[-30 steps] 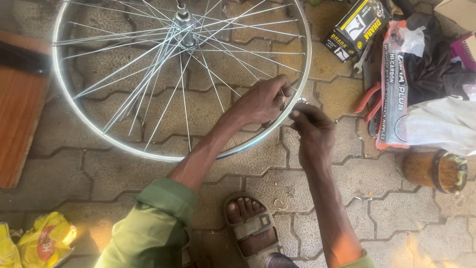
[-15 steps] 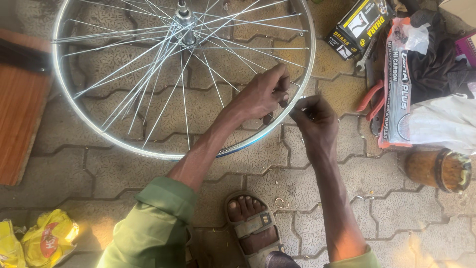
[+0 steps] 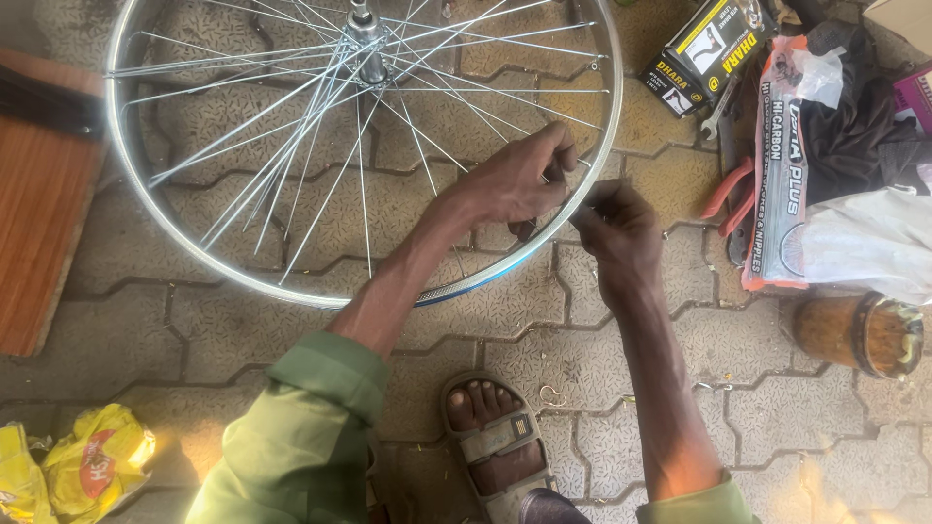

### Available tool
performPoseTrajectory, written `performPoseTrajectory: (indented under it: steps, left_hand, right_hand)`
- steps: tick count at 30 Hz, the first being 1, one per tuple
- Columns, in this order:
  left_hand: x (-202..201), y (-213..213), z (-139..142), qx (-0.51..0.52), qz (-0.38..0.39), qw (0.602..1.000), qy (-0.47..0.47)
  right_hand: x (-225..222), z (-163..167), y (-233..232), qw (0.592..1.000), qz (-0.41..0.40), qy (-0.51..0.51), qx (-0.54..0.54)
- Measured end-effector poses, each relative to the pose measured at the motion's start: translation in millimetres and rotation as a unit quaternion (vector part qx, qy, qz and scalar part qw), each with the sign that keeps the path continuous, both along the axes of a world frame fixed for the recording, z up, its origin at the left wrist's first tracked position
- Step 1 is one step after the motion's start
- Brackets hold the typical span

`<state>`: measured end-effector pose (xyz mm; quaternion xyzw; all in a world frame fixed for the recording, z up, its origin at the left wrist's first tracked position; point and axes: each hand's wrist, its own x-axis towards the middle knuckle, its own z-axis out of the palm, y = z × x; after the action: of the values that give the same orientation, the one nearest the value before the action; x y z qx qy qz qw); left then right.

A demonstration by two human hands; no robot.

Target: The person adjusts the tension of bicycle wheel spokes using a spoke wrench. They rotate the wheel and tighten individual spokes at the rim to true the wheel.

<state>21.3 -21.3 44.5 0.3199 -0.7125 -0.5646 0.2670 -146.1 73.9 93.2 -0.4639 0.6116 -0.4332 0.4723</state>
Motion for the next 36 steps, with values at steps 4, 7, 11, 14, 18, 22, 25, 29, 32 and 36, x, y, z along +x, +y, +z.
performPoseTrajectory:
  steps: [4, 7, 11, 14, 18, 22, 25, 29, 32, 36]
  left_hand:
    - [-2, -2, 25, 0.029, -0.051, 0.998, -0.023]
    - [3, 0, 40, 0.142, -0.039, 0.986, -0.079]
    - [8, -4, 27, 0.173, -0.057, 0.978, -0.105]
    - [-9, -5, 7, -0.045, -0.046, 0.997, 0.035]
    - [-7, -8, 1, 0.009, -0.028, 0.999, 0.037]
    - [4, -5, 17, 0.126, -0.048, 0.991, -0.023]
    - [0, -1, 25, 0.096, -0.03, 0.994, -0.045]
    - [4, 0, 28, 0.116, -0.047, 0.992, 0.024]
    - [10, 3, 38, 0.103, -0.045, 0.994, -0.002]
    - [14, 9, 53, 0.187, 0.001, 0.98, -0.067]
  right_hand:
    - [1, 3, 2, 0.998, 0.021, 0.041, -0.03]
    - [3, 6, 4, 0.997, 0.019, 0.041, -0.056]
    - [3, 4, 4, 0.997, 0.019, 0.045, -0.066]
    - [0, 2, 4, 0.994, 0.026, 0.07, -0.081]
    - [-2, -2, 4, 0.995, 0.017, 0.076, -0.067]
    - [-2, -3, 5, 0.993, 0.031, 0.078, -0.089]
    - [-1, -2, 6, 0.993, 0.028, 0.082, -0.083]
    - [1, -2, 6, 0.992, 0.026, 0.082, -0.088]
    - [1, -1, 6, 0.993, 0.023, 0.082, -0.086]
    - [2, -1, 7, 0.993, 0.022, 0.083, -0.078]
